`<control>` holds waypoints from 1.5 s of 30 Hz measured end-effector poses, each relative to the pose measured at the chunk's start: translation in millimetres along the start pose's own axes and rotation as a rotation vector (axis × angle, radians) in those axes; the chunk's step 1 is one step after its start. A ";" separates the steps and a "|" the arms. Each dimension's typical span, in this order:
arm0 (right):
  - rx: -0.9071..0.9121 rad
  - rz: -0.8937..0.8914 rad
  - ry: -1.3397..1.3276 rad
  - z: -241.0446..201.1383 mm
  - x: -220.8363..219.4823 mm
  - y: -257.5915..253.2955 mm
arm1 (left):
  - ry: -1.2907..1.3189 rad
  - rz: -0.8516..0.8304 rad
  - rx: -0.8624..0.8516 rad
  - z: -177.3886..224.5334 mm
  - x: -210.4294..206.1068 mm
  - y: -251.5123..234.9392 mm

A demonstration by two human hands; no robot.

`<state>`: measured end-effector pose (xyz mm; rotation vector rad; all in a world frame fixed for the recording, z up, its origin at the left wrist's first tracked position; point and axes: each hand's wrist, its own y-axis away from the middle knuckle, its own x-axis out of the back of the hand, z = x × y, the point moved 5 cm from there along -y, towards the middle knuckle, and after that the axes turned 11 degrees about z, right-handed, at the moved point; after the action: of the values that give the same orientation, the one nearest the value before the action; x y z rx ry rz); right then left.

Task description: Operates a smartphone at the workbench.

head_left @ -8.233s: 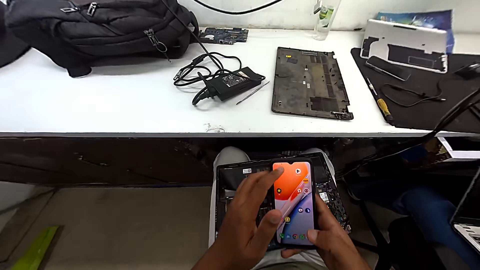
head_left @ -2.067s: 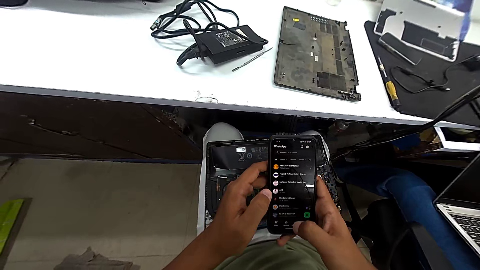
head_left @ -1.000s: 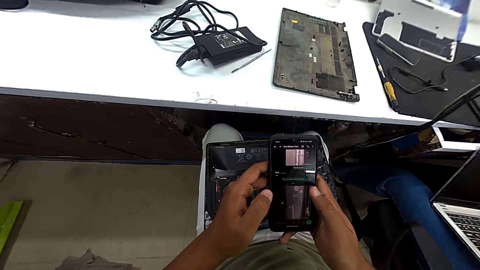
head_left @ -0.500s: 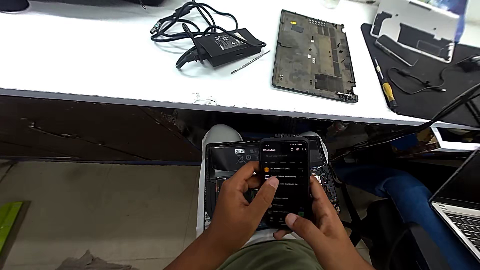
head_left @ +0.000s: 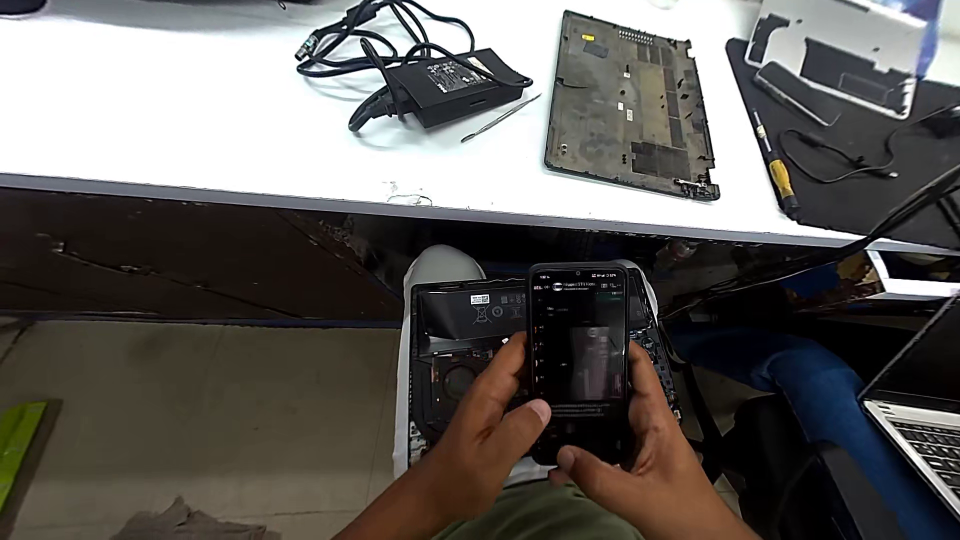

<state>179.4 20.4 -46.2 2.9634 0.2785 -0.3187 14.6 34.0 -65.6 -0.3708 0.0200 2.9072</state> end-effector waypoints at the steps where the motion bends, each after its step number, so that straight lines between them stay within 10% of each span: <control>1: 0.003 -0.011 -0.010 -0.1 0.1 0.3 | 0.025 -0.016 0.009 -1.5 -1.4 0.9; 45: -0.052 -0.067 -0.163 -0.5 2.9 1.8 | 0.045 -0.040 0.010 -3.3 -10.5 5.0</control>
<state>182.7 19.3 -46.2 2.8603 0.3605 -0.5489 24.3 26.8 -66.2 -0.4303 0.0341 2.8576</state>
